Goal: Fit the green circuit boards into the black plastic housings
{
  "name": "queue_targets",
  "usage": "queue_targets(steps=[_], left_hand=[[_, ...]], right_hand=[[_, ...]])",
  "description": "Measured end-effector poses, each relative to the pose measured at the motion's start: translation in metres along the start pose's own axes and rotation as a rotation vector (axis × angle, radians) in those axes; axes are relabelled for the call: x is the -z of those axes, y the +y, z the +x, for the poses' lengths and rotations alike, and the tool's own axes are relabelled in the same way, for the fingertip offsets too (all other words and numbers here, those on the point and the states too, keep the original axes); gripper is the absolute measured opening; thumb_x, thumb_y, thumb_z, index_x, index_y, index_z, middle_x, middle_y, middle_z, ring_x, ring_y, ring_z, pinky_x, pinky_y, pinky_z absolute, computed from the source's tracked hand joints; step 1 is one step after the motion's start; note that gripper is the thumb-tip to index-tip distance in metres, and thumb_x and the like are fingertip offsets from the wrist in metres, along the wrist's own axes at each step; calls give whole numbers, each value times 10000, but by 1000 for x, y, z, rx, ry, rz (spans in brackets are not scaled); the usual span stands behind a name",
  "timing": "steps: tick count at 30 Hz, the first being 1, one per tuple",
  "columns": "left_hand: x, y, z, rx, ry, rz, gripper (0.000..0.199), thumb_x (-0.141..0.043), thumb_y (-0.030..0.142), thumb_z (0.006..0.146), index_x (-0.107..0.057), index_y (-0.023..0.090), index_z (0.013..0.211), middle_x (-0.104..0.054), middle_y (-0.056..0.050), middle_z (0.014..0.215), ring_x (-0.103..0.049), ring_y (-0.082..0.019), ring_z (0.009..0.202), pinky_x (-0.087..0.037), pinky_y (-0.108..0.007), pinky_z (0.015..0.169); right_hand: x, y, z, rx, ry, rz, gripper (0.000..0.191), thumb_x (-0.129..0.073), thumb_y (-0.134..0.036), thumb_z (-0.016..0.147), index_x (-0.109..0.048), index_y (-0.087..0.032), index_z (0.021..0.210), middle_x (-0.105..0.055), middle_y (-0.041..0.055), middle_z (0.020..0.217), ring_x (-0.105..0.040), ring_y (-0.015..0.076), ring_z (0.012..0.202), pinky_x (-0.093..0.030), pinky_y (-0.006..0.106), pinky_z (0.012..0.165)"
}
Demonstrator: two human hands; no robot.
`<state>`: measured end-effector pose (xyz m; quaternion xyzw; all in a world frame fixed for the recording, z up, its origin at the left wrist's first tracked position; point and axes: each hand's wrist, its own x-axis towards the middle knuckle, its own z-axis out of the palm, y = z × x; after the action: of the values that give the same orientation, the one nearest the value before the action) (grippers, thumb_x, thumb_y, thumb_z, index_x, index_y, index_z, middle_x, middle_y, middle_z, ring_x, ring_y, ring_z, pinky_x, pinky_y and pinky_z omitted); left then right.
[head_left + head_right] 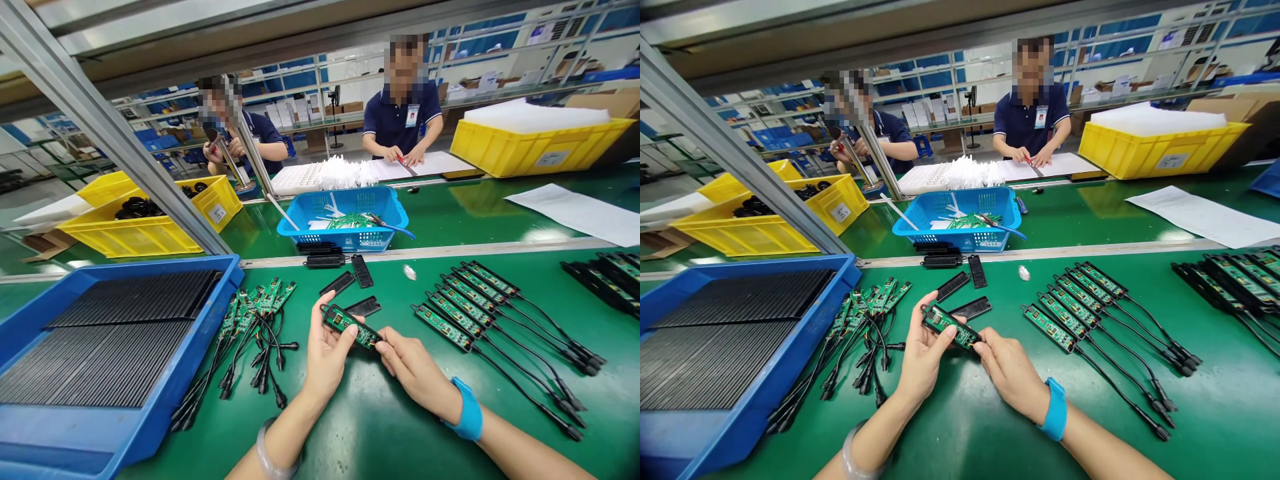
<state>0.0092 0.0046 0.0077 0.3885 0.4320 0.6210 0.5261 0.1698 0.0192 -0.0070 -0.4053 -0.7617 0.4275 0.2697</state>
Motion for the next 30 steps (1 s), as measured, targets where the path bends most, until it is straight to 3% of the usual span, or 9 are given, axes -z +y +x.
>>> queue_targets(steps=[2, 4, 9, 12, 16, 21, 26, 30], left_hand=[[2, 2, 1, 86, 0, -14, 664, -654, 235, 790, -288, 248, 1345, -665, -33, 909, -614, -127, 749, -480, -230, 668], [4, 2, 2, 213, -34, -10, 689, -641, 190, 770, -295, 229, 1365, -656, -18, 850, -564, -99, 652, -433, -193, 576], [3, -5, 0, 456, -282, 80, 765, -619, 61, 635, -381, 143, 1358, -579, 37, 683, -505, -80, 596, -348, -180, 531], [1, -10, -2, 494, -367, 88, 815, -595, 53, 602, -346, 108, 1376, -604, 19, 725, -549, -103, 644, -366, -200, 564], [1, -11, -2, 500, -378, 70, 840, -615, 85, 604, -313, 94, 1388, -614, 2, 772, -593, -131, 704, -398, -232, 631], [2, -10, -1, 504, -383, 62, 869, -627, 84, 589, -299, 80, 1394, -608, 4, 782, -591, -126, 696, -408, -245, 663], [2, -7, -2, 537, -395, 76, 881, -629, 105, 598, -274, 58, 1403, -636, 4, 713, -567, -112, 654, -372, -221, 599], [2, -7, -1, 542, -411, 83, 895, -612, 94, 599, -249, 60, 1416, -648, 3, 697, -570, -115, 653, -370, -222, 601]], right_hand=[[3, -3, 0, 23, -22, -17, 290, -349, -384, 964, -431, -222, 738, -493, -45, 570, -453, 124, 519, -330, 247, 531], [6, -4, 0, 76, 35, -53, 235, -417, -371, 948, -510, -211, 803, -510, -34, 622, -466, 120, 551, -349, 241, 538], [7, 5, 0, 330, 194, -262, 195, -452, -248, 944, -600, -214, 1066, -558, 27, 818, -540, 122, 686, -420, 241, 610], [7, 9, 0, 480, 206, -459, 234, -442, -212, 950, -607, -209, 1117, -588, 40, 841, -551, 118, 690, -430, 240, 613], [9, 9, 1, 580, 282, -596, 206, -455, -188, 941, -643, -178, 1026, -613, 40, 796, -541, 118, 662, -417, 244, 591], [10, 8, 2, 635, 278, -615, 199, -463, -170, 932, -636, -162, 1030, -615, 37, 778, -526, 119, 650, -394, 250, 574], [9, 10, 1, 692, 303, -582, 152, -488, -169, 921, -635, -166, 959, -619, 23, 732, -504, 123, 627, -350, 267, 556], [7, 13, 2, 668, 300, -558, 140, -497, -169, 912, -636, -165, 920, -606, 26, 724, -497, 126, 626, -341, 268, 551]])
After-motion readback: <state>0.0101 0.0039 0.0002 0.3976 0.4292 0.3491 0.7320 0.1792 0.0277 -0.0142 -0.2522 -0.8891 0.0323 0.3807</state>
